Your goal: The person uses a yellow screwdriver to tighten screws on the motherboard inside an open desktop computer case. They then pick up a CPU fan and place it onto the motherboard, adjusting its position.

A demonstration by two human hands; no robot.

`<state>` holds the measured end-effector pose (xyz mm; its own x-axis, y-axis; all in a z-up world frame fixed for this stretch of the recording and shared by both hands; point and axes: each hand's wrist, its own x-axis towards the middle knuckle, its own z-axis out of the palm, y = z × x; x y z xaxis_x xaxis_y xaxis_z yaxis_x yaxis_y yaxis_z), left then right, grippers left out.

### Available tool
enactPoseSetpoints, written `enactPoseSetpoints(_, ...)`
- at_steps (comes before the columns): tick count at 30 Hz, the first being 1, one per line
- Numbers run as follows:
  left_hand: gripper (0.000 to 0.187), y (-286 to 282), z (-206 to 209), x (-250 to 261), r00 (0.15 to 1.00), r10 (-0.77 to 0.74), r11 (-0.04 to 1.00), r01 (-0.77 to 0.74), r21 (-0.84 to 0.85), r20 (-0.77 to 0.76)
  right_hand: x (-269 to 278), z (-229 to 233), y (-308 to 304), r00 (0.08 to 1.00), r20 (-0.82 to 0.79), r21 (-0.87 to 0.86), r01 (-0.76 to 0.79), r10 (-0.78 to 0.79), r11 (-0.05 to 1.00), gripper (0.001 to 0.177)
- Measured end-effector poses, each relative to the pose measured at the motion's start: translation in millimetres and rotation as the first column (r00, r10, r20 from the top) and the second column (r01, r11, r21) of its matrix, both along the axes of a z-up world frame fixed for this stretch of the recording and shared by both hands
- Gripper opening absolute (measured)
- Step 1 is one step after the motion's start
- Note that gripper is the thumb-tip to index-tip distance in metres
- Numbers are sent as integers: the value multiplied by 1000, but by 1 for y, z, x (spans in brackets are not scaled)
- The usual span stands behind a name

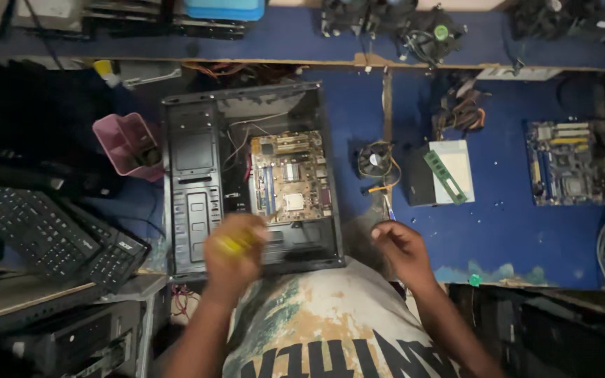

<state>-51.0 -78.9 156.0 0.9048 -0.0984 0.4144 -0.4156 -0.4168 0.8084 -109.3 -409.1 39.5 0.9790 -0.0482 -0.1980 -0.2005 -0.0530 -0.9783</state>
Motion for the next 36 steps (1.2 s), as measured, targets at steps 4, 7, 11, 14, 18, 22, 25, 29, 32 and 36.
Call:
enactPoseSetpoints(4,36,-26,42,-12,874,-385,868,234,437,297,12,66,11,907,18,268,-409,420,872,43)
enactPoseSetpoints(7,27,-51,42,-10,812,-472,800,230,554,344,6,98,24,876,-29,325,-447,481,834,47)
enactPoseSetpoints(11,26,-64,28,-7,776,-532,761,262,594,339,0,124,32,884,-93,-61,-465,459,883,63)
enactPoseSetpoints(14,29,-78,18,-4,745,-580,741,315,594,329,-8,131,27,854,-298,-48,-460,426,887,82)
enactPoseSetpoints(18,47,-87,18,-4,770,-602,753,461,469,210,-14,118,22,947,-179,-99,-287,267,953,67)
enactPoseSetpoints(22,49,-73,11,4,856,-515,798,459,390,45,-5,92,8,964,-239,-446,-218,119,868,71)
enactPoseSetpoints(25,44,-46,-17,8,951,-288,911,309,272,-115,0,50,-2,947,-300,-567,-271,111,778,71)
enactPoseSetpoints(29,34,-5,-60,-2,998,-2,970,17,242,-65,12,-21,-5,876,210,-667,-196,434,719,29)
enactPoseSetpoints(32,29,15,-78,-15,980,160,957,-124,261,-121,19,-46,9,917,-336,-669,-394,216,630,70)
enactPoseSetpoints(36,27,23,-86,-20,961,208,954,-158,254,-182,32,-68,19,935,-259,-663,-356,245,658,67)
